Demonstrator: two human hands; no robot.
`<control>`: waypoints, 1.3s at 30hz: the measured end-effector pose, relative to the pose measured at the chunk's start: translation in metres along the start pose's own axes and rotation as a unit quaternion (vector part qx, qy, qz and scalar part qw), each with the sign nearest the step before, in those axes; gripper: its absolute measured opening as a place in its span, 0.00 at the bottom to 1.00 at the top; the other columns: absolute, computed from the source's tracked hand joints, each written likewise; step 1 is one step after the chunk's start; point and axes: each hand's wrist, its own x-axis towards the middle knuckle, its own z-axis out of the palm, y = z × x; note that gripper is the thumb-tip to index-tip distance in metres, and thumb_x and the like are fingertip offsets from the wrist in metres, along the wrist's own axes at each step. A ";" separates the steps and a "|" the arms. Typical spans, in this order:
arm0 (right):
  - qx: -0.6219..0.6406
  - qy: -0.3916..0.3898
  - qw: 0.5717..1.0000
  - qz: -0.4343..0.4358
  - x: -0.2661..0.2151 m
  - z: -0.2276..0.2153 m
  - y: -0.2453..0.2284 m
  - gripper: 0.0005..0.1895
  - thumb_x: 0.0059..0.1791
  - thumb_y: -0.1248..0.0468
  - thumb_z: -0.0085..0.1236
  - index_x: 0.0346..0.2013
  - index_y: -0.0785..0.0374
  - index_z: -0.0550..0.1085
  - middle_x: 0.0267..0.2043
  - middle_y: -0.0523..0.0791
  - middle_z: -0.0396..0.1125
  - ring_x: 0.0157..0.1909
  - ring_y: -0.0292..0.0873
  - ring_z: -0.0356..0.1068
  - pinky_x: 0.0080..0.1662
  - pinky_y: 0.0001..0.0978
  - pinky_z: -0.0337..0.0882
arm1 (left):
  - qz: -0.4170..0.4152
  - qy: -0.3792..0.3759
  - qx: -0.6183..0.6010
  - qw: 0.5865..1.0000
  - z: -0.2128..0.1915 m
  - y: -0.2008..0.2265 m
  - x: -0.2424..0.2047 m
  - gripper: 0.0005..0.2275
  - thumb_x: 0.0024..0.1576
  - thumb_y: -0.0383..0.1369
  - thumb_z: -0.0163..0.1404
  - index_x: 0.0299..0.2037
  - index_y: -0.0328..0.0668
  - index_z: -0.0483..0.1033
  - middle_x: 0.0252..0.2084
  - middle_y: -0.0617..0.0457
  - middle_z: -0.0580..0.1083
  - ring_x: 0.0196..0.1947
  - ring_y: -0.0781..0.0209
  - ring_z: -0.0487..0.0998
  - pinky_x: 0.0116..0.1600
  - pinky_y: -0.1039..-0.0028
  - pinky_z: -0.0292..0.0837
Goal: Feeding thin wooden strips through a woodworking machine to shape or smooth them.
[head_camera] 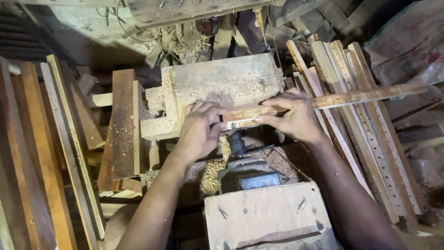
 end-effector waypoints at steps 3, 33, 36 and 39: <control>0.020 -0.004 1.000 -0.001 0.002 -0.003 -0.009 0.20 0.35 0.58 0.82 0.36 0.60 0.83 0.29 0.50 0.75 0.36 0.56 0.71 0.45 0.44 0.68 | 0.005 -0.006 0.021 1.000 0.003 -0.004 0.001 0.13 0.55 0.31 0.57 0.50 0.43 0.79 0.45 0.53 0.77 0.49 0.53 0.73 0.61 0.63 0.60; -0.023 0.034 0.999 -0.004 0.013 0.017 -0.037 0.20 0.32 0.54 0.82 0.34 0.55 0.84 0.25 0.45 0.74 0.36 0.52 0.73 0.41 0.39 0.71 | -0.044 0.005 0.101 0.994 0.017 -0.020 -0.011 0.14 0.55 0.30 0.54 0.51 0.43 0.76 0.48 0.53 0.70 0.54 0.53 0.69 0.62 0.64 0.59; -0.038 0.030 0.998 -0.031 0.022 0.008 -0.040 0.20 0.34 0.59 0.82 0.37 0.57 0.84 0.27 0.49 0.74 0.38 0.56 0.73 0.43 0.43 0.70 | -0.055 0.011 0.119 0.991 0.011 -0.027 -0.009 0.15 0.56 0.30 0.55 0.54 0.44 0.76 0.49 0.53 0.71 0.54 0.55 0.69 0.61 0.65 0.59; -0.042 0.017 0.999 -0.007 0.004 -0.002 -0.016 0.21 0.33 0.58 0.82 0.36 0.57 0.83 0.27 0.50 0.74 0.37 0.56 0.73 0.43 0.42 0.70 | -0.063 0.001 0.104 0.993 -0.003 -0.026 -0.022 0.15 0.55 0.29 0.54 0.53 0.43 0.76 0.48 0.54 0.70 0.53 0.55 0.68 0.60 0.64 0.58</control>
